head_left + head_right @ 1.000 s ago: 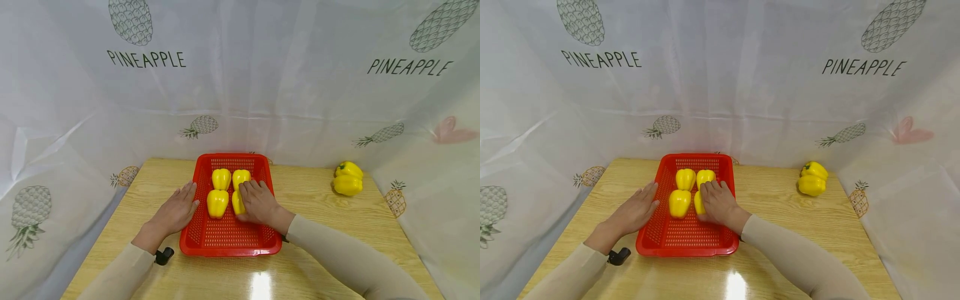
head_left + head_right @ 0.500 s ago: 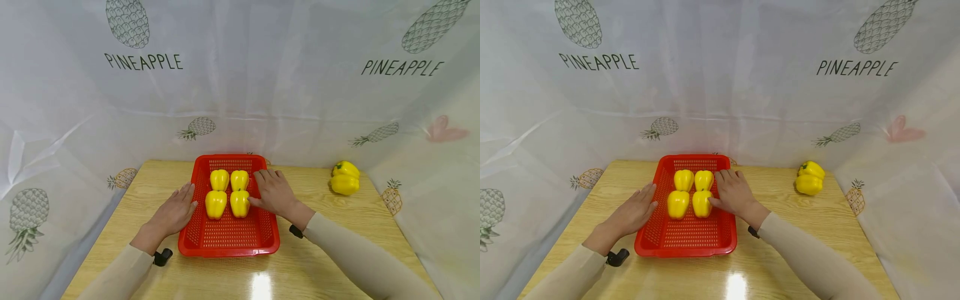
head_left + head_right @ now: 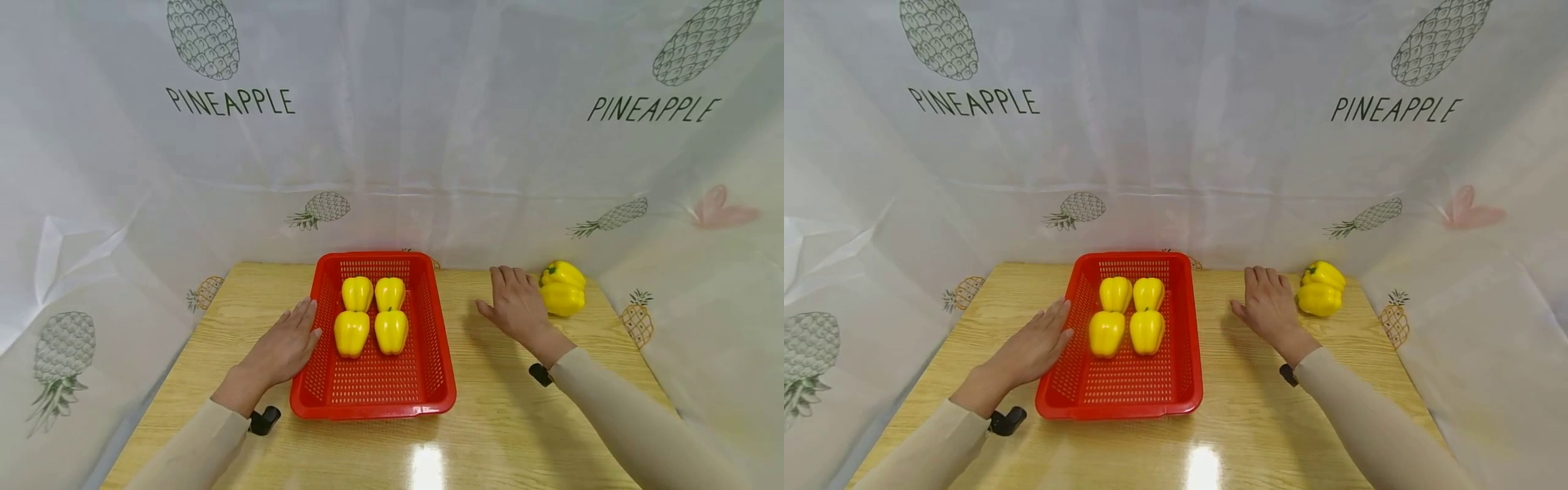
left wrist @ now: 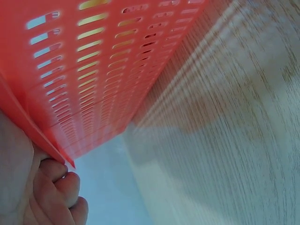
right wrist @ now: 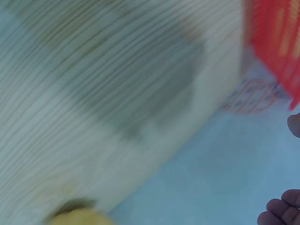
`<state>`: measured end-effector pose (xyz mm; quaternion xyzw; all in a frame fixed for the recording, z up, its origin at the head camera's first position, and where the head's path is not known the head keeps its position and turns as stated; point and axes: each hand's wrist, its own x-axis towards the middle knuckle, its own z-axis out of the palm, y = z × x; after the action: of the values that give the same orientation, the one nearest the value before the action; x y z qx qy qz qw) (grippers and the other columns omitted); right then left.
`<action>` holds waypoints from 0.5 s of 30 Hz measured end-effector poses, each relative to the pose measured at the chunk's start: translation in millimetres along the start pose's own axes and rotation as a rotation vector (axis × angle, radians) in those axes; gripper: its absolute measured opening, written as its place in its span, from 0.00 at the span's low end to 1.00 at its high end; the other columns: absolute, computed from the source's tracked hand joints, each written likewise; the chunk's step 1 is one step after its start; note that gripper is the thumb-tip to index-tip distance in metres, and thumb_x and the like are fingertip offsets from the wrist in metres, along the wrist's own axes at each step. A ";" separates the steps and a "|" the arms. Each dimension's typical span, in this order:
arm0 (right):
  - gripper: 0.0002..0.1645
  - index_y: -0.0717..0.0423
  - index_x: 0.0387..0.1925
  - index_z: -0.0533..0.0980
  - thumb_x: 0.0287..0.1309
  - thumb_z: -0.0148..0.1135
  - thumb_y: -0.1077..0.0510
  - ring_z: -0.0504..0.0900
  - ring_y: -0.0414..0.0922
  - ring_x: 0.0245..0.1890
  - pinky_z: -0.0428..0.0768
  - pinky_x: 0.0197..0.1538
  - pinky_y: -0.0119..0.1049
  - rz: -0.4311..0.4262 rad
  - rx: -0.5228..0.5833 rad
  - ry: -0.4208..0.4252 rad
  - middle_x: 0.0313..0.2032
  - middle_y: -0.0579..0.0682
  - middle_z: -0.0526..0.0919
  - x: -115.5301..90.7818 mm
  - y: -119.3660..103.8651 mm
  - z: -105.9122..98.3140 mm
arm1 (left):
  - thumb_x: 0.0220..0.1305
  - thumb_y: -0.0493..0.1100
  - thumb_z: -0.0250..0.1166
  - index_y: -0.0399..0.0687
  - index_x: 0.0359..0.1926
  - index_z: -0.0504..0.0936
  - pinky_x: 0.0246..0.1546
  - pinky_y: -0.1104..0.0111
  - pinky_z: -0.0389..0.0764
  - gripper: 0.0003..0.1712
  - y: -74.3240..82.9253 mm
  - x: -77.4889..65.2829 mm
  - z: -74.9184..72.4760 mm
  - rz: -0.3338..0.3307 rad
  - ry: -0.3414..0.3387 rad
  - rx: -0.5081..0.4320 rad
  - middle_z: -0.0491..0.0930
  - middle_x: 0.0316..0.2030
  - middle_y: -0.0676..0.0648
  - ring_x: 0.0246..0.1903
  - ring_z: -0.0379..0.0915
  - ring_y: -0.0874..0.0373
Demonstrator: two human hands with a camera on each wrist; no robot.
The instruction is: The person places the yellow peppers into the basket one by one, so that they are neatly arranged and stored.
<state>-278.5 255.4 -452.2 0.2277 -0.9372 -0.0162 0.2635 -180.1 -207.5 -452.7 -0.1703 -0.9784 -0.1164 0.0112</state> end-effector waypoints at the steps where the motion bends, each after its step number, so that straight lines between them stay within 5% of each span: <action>1: 0.46 0.72 0.60 0.70 0.58 0.76 0.40 0.79 0.66 0.52 0.79 0.53 0.60 0.009 -0.012 -0.008 0.53 0.68 0.80 -3.2 7.5 1.2 | 0.83 0.47 0.52 0.25 0.79 0.55 0.79 0.41 0.59 0.38 0.0 0.0 -0.1 0.000 0.001 0.001 0.56 0.80 0.28 0.80 0.53 0.34; 15: 0.43 0.75 0.60 0.66 0.64 0.70 0.44 0.72 0.72 0.59 0.73 0.58 0.71 0.225 -0.073 -0.230 0.56 0.74 0.73 -41.0 90.8 -1.0 | 0.83 0.46 0.52 0.24 0.79 0.55 0.78 0.40 0.60 0.37 2.6 -0.1 -2.9 0.004 -0.006 -0.001 0.56 0.79 0.27 0.79 0.54 0.33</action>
<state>-285.0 354.7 -457.6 0.1085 -0.9796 -0.0465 0.1626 -179.2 -205.8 -449.2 -0.1725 -0.9780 -0.1166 0.0086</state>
